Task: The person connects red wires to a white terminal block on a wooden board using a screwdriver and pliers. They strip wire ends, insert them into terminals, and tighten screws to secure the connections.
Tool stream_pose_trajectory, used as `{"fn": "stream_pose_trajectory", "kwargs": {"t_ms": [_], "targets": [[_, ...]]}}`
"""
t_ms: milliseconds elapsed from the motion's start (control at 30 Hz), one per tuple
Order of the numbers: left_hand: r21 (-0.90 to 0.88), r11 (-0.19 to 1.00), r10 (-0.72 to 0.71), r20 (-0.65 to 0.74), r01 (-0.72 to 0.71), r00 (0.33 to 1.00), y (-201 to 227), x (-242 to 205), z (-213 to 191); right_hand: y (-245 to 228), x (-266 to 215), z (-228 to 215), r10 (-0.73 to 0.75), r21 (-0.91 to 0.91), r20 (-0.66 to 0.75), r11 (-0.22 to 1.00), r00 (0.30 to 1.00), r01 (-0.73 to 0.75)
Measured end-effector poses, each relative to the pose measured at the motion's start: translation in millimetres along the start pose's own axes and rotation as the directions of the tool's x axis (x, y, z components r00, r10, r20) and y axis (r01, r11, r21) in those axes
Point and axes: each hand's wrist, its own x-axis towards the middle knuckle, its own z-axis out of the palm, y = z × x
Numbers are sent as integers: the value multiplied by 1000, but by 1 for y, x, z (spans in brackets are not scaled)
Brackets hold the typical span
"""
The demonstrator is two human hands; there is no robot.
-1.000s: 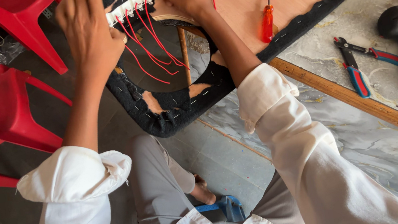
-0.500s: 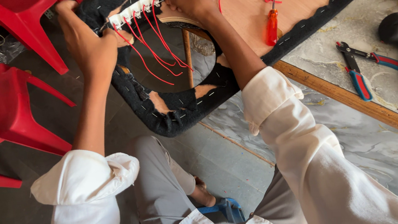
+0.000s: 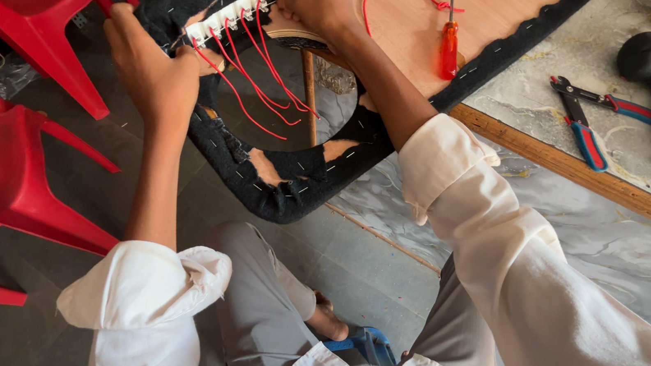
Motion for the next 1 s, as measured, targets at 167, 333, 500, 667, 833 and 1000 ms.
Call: {"fn": "stream_pose_trajectory", "kwargs": {"t_ms": [167, 333, 500, 667, 833, 1000], "targets": [[21, 1000, 11, -8, -11, 1000, -3, 0, 2, 0, -1, -2, 21, 28, 20, 999, 1000, -22], [6, 1000, 15, -9, -15, 1000, -8, 0, 4, 10, 3, -4, -7, 79, 64, 997, 998, 2], [-5, 1000, 16, -16, -16, 1000, -6, -1, 3, 5, 10, -5, -161, -89, -31, 984, 987, 157], [42, 998, 42, -61, -40, 997, 11, 10, -1, -12, -39, -58, -456, -497, -456, 843, 764, 207], [82, 982, -171, 15, 169, 985, 24, 3, -7, 23, -101, -120, -405, -833, -526, 422, 748, -358], [167, 975, -153, 28, 146, 988, 35, 6, -12, 27, -109, -147, -338, -863, -423, 433, 841, -260]]}}
